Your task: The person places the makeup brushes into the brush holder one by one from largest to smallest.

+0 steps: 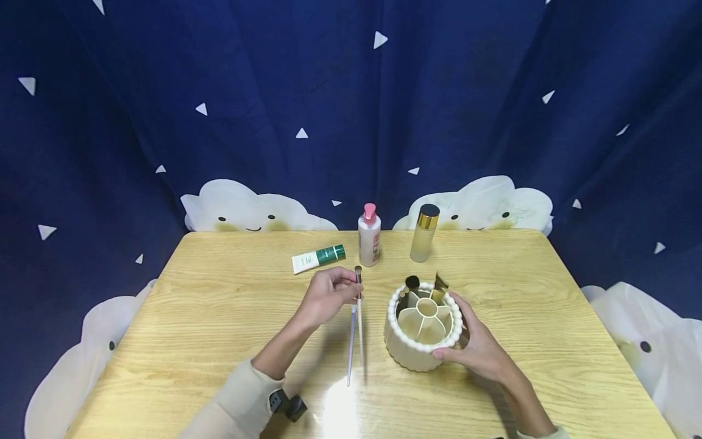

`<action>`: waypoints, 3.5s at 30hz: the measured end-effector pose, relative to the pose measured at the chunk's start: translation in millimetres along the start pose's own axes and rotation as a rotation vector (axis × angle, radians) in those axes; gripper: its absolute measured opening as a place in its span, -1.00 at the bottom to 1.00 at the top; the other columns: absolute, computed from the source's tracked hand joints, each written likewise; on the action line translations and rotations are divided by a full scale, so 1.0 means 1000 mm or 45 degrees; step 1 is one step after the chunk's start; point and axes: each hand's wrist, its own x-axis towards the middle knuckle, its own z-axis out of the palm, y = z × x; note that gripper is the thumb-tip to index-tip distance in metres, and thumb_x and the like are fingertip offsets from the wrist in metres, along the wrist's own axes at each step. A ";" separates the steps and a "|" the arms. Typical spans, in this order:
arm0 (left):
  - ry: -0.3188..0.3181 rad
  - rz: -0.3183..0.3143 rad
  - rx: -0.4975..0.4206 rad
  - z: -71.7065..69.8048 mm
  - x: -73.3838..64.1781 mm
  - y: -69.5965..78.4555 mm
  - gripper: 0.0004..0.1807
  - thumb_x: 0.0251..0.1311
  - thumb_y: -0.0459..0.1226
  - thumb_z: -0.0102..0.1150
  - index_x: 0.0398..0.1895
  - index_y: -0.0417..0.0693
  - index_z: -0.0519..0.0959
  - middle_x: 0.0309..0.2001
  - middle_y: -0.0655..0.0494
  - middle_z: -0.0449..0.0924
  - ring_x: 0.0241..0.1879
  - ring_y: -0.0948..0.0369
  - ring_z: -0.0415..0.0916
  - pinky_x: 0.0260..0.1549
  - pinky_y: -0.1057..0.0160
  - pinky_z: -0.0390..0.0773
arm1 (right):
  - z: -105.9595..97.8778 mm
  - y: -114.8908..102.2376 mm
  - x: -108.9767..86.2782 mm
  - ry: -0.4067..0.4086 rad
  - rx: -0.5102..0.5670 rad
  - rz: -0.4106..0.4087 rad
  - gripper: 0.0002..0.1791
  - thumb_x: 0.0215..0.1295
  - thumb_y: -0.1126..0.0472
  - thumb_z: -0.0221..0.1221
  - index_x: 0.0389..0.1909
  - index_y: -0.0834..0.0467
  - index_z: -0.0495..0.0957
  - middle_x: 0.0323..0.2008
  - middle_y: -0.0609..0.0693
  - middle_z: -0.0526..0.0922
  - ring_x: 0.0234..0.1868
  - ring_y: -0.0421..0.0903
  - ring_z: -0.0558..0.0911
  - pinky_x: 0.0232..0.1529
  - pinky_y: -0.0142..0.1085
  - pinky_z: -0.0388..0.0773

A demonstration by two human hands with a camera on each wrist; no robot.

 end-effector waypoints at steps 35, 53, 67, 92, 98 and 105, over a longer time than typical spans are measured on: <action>0.071 0.315 0.113 0.046 0.001 -0.014 -0.85 0.05 -0.42 0.26 -0.30 -0.33 0.61 -0.31 -0.22 0.67 -0.31 0.02 0.65 -0.34 0.43 0.63 | 0.000 -0.001 0.000 0.007 -0.031 0.001 0.28 -0.23 0.16 0.50 0.48 -0.02 -0.13 0.35 0.31 0.20 0.30 0.30 0.29 0.24 0.26 0.17; -0.024 0.430 0.460 0.050 -0.002 -0.018 -0.86 0.04 -0.35 0.29 -0.30 -0.16 0.63 -0.41 0.03 0.67 -0.50 0.37 0.39 -0.55 0.50 0.39 | 0.000 0.000 -0.001 0.006 -0.008 0.002 0.27 -0.22 0.18 0.50 0.48 0.00 -0.13 0.34 0.29 0.22 0.29 0.30 0.31 0.23 0.26 0.20; -0.080 0.350 0.478 0.036 -0.001 -0.028 -0.76 0.05 -0.27 0.30 -0.19 -0.15 0.62 -0.25 0.02 0.69 -0.33 0.17 0.55 -0.46 0.44 0.48 | 0.000 -0.001 0.000 0.007 -0.014 0.014 0.27 -0.22 0.18 0.50 0.48 0.04 -0.13 0.34 0.32 0.20 0.29 0.30 0.32 0.24 0.19 0.21; 0.122 -0.026 0.784 0.009 0.008 -0.095 -0.75 -0.20 -0.37 0.44 -0.62 -0.25 0.48 -0.65 0.06 0.46 -0.69 0.26 0.38 -0.68 0.41 0.37 | 0.002 -0.002 -0.001 0.005 -0.014 0.016 0.26 -0.21 0.14 0.50 0.48 -0.05 -0.12 0.35 0.30 0.21 0.29 0.30 0.32 0.24 0.26 0.18; 0.179 -0.020 0.824 0.015 0.011 -0.097 -0.83 -0.28 -0.51 0.27 -0.71 -0.21 0.45 -0.67 0.10 0.39 -0.65 0.24 0.28 -0.68 0.41 0.31 | 0.001 -0.003 -0.002 0.004 -0.040 0.023 0.28 -0.21 0.13 0.50 0.48 -0.04 -0.14 0.36 0.31 0.19 0.30 0.33 0.29 0.23 0.30 0.16; 0.192 -0.037 0.834 0.018 0.010 -0.096 -0.88 -0.31 -0.56 0.15 -0.68 -0.24 0.47 -0.64 0.01 0.47 -0.68 0.24 0.32 -0.75 0.43 0.33 | 0.000 -0.004 -0.003 -0.002 -0.049 0.034 0.28 -0.21 0.12 0.50 0.49 -0.01 -0.15 0.37 0.32 0.17 0.31 0.35 0.27 0.23 0.33 0.13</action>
